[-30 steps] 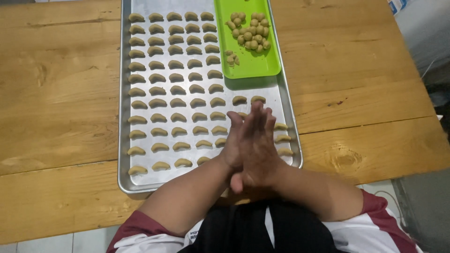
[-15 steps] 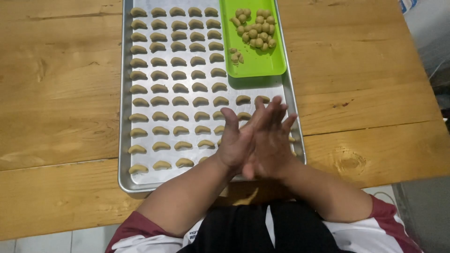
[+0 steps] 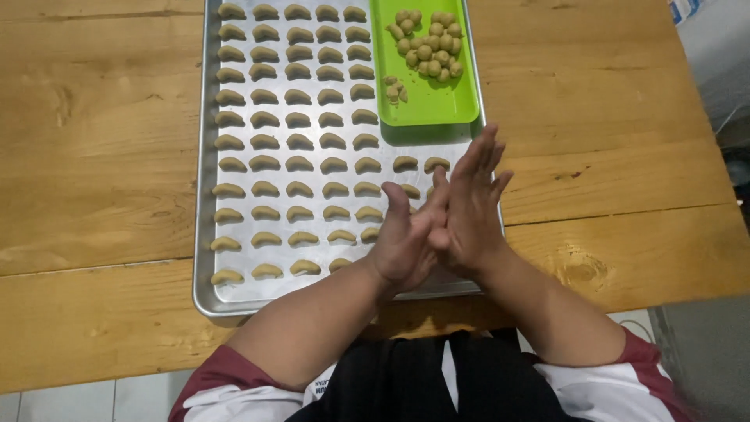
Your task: Shaping small dough balls into crescent-shaped pastries and arranging them on a baking sheet.
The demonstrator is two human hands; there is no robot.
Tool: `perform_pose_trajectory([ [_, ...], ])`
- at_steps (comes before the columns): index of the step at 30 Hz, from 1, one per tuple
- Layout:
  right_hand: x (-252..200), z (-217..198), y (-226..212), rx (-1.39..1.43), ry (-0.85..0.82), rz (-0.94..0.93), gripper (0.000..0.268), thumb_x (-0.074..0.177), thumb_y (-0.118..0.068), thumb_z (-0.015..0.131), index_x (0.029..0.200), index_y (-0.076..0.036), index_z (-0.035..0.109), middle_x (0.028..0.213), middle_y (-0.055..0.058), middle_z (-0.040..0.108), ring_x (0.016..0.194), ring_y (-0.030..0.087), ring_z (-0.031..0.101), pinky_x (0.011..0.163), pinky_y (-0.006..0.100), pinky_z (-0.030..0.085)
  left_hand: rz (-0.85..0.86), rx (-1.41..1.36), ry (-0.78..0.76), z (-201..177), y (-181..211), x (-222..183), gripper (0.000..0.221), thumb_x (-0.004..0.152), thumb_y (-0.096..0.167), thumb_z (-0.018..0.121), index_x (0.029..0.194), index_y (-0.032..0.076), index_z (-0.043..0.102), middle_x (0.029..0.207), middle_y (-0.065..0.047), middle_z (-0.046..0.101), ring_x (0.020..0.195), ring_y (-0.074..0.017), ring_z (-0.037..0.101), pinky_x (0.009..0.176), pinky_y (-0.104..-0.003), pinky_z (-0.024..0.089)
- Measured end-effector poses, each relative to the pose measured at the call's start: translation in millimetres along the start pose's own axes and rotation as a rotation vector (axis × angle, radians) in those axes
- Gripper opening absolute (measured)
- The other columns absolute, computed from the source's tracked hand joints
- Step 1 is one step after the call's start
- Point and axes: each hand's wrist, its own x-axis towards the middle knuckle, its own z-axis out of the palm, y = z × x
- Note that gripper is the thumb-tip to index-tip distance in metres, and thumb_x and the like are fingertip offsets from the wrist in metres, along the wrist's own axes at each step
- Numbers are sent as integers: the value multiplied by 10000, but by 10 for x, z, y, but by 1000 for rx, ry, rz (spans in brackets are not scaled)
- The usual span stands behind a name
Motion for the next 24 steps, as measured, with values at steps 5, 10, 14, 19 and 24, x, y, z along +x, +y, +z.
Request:
perform_pose_trajectory([
  [5,-102,41,-573,29,47,-133,1478,639,-1017,45,1580,106,-145,1626,368,-236,1513,504,-258,1166,646,-214,384,379,-131,175,99,158,1072,909,790,29,1621,-11,69,1720,-178,19,1602,-313,103,1329,-524,112],
  [10,-30,114,-308,-72,25,-141,1484,638,-1018,-90,1601,111,-81,1635,365,-207,1497,456,-298,1138,605,-248,348,321,-76,133,31,-2,969,970,736,65,1627,24,82,1706,-106,78,1589,-232,106,1349,-481,38],
  [14,151,-64,-432,50,36,32,1354,704,-959,-79,1591,55,-216,1639,307,-284,1523,483,-264,1194,698,-117,402,164,-111,-169,-222,106,889,1015,690,34,1627,52,132,1708,-90,108,1587,-235,117,1348,-503,43],
  [19,-2,33,-581,74,99,-272,1346,737,-953,13,1602,67,-138,1650,312,-254,1542,455,-243,1238,549,-203,367,-148,-49,-110,-133,38,918,1023,704,120,1617,12,227,1659,-89,304,1538,-243,303,1344,-527,108],
  [24,137,49,-277,36,42,98,1336,730,-963,-41,1598,37,-221,1633,305,-299,1521,511,-237,1156,761,-71,149,29,60,147,87,-3,1017,913,798,37,1632,81,76,1670,-103,211,1553,-200,203,1337,-483,-30],
])
